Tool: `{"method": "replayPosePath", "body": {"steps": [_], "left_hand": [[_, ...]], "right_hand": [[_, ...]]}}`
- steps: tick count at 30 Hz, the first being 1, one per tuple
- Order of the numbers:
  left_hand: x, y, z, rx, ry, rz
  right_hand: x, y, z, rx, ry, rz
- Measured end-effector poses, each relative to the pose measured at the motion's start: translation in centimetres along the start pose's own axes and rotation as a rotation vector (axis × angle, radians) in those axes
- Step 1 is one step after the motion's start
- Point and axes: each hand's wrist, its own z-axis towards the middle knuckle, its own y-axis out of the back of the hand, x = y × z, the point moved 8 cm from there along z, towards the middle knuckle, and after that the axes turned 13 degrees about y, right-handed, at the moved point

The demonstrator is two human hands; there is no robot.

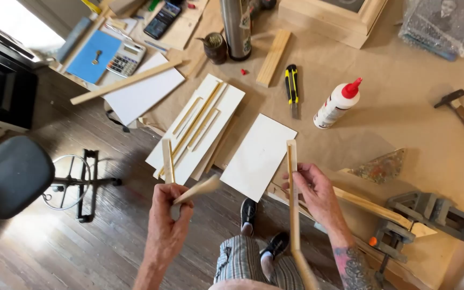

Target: Applying wood glue to mitered joints and securing the wooden pieces in a corner clamp to assemble a frame.

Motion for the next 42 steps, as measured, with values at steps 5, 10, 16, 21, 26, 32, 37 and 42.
{"method": "replayPosePath", "body": {"steps": [5,10,16,21,26,32,37,42], "left_hand": [[-2.6,-3.6,-0.6,0.097,-0.277,-0.428],[-1.0,-9.1,-1.6,0.262,-0.275,-0.602],[-7.8,-12.0,-4.4,0.4,-0.475,-0.258],[-8.4,-13.9,-3.9,0.624,-0.363,-0.329],[-9.7,-14.7,-4.5,0.684,-0.359,-0.254],[-9.6,-16.1,-4.7,0.763,-0.252,-0.266],[-9.4,-17.3,-4.9,0.816,-0.25,-0.218],[-9.7,-18.2,-4.9,0.797,-0.256,-0.152]], "right_hand": [[-0.3,-2.4,-0.5,-0.132,-0.028,0.223],[4.2,-4.4,-2.1,-0.183,0.016,0.247],[5.8,-2.9,-2.9,-0.323,0.026,0.324],[7.1,-1.0,-3.3,-0.35,0.219,0.149],[6.6,0.1,-3.4,-0.421,0.218,0.259],[7.7,0.6,-4.3,-0.45,0.406,0.163],[7.7,1.5,-4.6,-0.458,0.534,-0.027],[7.1,2.6,-4.4,-0.549,0.404,0.108]]}}
